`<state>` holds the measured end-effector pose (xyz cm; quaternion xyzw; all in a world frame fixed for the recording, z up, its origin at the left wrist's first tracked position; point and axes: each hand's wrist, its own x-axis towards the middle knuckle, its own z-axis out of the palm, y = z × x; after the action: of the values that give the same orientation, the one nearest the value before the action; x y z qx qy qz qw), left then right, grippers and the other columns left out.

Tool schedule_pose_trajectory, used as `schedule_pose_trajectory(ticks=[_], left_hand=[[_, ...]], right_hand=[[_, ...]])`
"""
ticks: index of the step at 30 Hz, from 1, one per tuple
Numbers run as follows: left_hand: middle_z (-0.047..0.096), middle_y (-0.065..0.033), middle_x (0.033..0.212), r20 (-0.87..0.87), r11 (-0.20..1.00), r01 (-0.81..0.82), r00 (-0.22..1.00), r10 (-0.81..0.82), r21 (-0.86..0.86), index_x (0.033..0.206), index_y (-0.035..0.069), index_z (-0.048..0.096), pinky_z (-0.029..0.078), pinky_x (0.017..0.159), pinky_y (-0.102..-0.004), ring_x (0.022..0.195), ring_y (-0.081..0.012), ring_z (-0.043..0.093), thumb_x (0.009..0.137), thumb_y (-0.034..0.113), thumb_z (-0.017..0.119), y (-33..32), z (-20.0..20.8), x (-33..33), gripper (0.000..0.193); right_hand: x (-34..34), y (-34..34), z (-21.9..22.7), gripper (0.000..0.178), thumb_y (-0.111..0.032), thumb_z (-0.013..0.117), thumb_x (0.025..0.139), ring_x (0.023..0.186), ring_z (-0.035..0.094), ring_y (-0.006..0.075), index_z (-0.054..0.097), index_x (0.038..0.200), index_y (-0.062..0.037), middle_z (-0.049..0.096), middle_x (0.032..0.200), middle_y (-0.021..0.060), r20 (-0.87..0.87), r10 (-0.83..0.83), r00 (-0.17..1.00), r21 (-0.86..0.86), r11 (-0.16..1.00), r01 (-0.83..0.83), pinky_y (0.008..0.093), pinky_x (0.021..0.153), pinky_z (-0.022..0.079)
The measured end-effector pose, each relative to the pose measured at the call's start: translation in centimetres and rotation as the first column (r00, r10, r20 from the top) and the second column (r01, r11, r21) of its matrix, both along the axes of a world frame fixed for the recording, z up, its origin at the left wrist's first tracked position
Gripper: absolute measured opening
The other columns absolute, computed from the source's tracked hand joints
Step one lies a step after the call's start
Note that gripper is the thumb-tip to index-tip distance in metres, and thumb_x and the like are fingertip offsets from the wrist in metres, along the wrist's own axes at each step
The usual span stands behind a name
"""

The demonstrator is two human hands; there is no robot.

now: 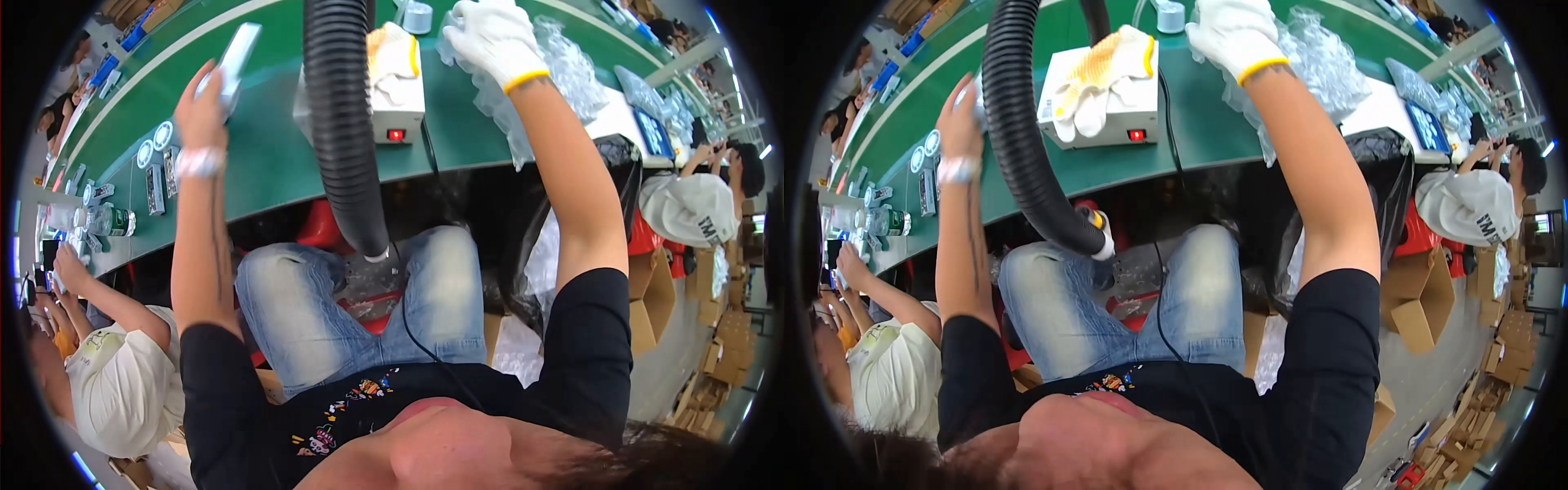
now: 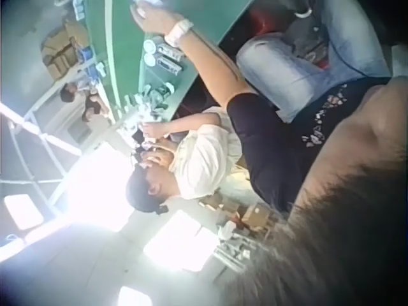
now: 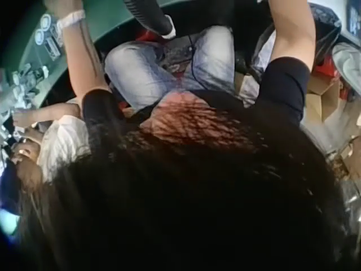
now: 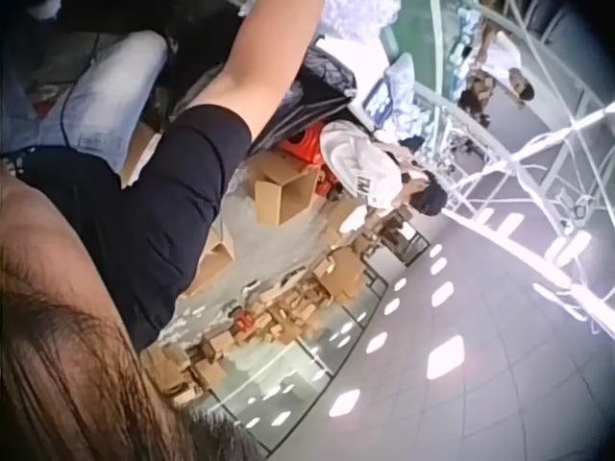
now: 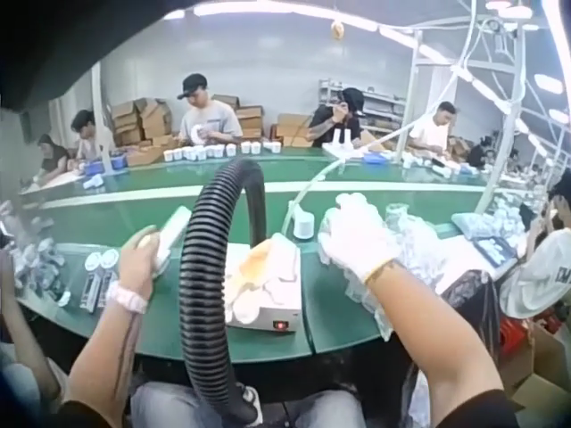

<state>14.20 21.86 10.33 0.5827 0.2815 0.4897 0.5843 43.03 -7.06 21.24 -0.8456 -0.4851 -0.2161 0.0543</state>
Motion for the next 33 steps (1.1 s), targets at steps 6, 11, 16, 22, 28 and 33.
schedule_pose_trajectory(ticks=[6,11,16,22,28,33], left_hand=[[0.075,-0.0175,0.116,-0.442,0.811,-0.148,0.776,0.45,0.566,0.116,0.014,0.081,0.056,0.094,-0.0412,0.102,-0.032,0.073,0.083,0.042,0.085,9.5,-4.4,16.6,0.044],[0.07,-0.0186,0.125,-0.317,0.63,-0.034,0.843,0.436,0.776,0.119,0.009,0.077,0.053,0.101,-0.0409,0.111,-0.0348,0.068,0.093,0.036,0.076,5.2,-6.4,14.0,0.038],[0.07,-0.0126,0.123,-0.205,0.764,0.059,0.974,0.097,0.643,0.126,-0.002,0.066,0.049,0.104,-0.036,0.111,-0.0218,0.065,0.111,0.024,0.052,-9.8,-3.0,-1.9,0.033],[0.062,-0.007,0.137,0.397,0.446,0.554,0.826,-0.4,-0.703,0.141,0.009,0.056,0.047,0.107,-0.0411,0.125,-0.0239,0.06,0.111,0.05,0.043,-28.7,-7.4,-8.4,0.053],[0.059,-0.0077,0.143,0.594,0.3,0.692,0.72,-0.359,-0.657,0.146,0.013,0.054,0.044,0.111,-0.0407,0.129,-0.0279,0.058,0.109,0.045,0.052,-30.0,-10.9,-9.0,0.049],[0.066,-0.0079,0.132,-0.265,0.863,0.457,0.878,-0.399,0.214,0.143,0.01,0.055,0.054,0.099,-0.0418,0.12,-0.0289,0.065,0.105,0.025,0.066,-27.8,-10.4,-10.1,0.043]], right_hand=[[1.7,5.4,-0.8,0.022,-0.028,0.065,0.084,0.106,0.064,0.0354,0.077,0.085,-0.009,0.068,0.104,0.0168,0.075,-0.118,0.99,-0.03,0.992,0.121,0.0473,0.09,0.055],[-2.5,-2.3,2.6,0.024,-0.023,0.07,0.091,0.098,0.071,0.0345,0.075,0.105,-0.0049,0.074,0.107,0.0152,-0.2,0.058,0.978,0.153,0.988,-0.027,0.039,0.092,0.055],[-12.8,-16.2,-0.7,0.023,-0.011,0.076,0.087,0.099,0.075,0.0271,0.073,0.107,-0.0005,0.076,0.107,0.015,-0.618,0.376,0.691,0.5,0.866,-0.024,0.0365,0.089,0.058],[-25.2,-12.2,-13.2,0.052,-0.013,0.08,0.085,0.102,0.075,0.0258,0.062,0.133,-0.0039,0.076,0.114,0.018,-0.787,0.549,0.282,0.599,0.79,0.131,0.0362,0.093,0.058],[-27.9,-9.8,-21.1,0.057,-0.014,0.082,0.086,0.113,0.07,0.0208,0.06,0.137,-0.0051,0.072,0.12,0.0121,-0.746,0.661,-0.085,0.631,0.742,0.227,0.0357,0.099,0.056],[-26.0,-13.5,-18.7,0.052,-0.014,0.081,0.088,0.113,0.069,0.0198,0.061,0.136,-0.0054,0.07,0.125,0.0111,-0.885,0.252,0.392,0.194,0.964,-0.183,0.0361,0.1,0.055]])
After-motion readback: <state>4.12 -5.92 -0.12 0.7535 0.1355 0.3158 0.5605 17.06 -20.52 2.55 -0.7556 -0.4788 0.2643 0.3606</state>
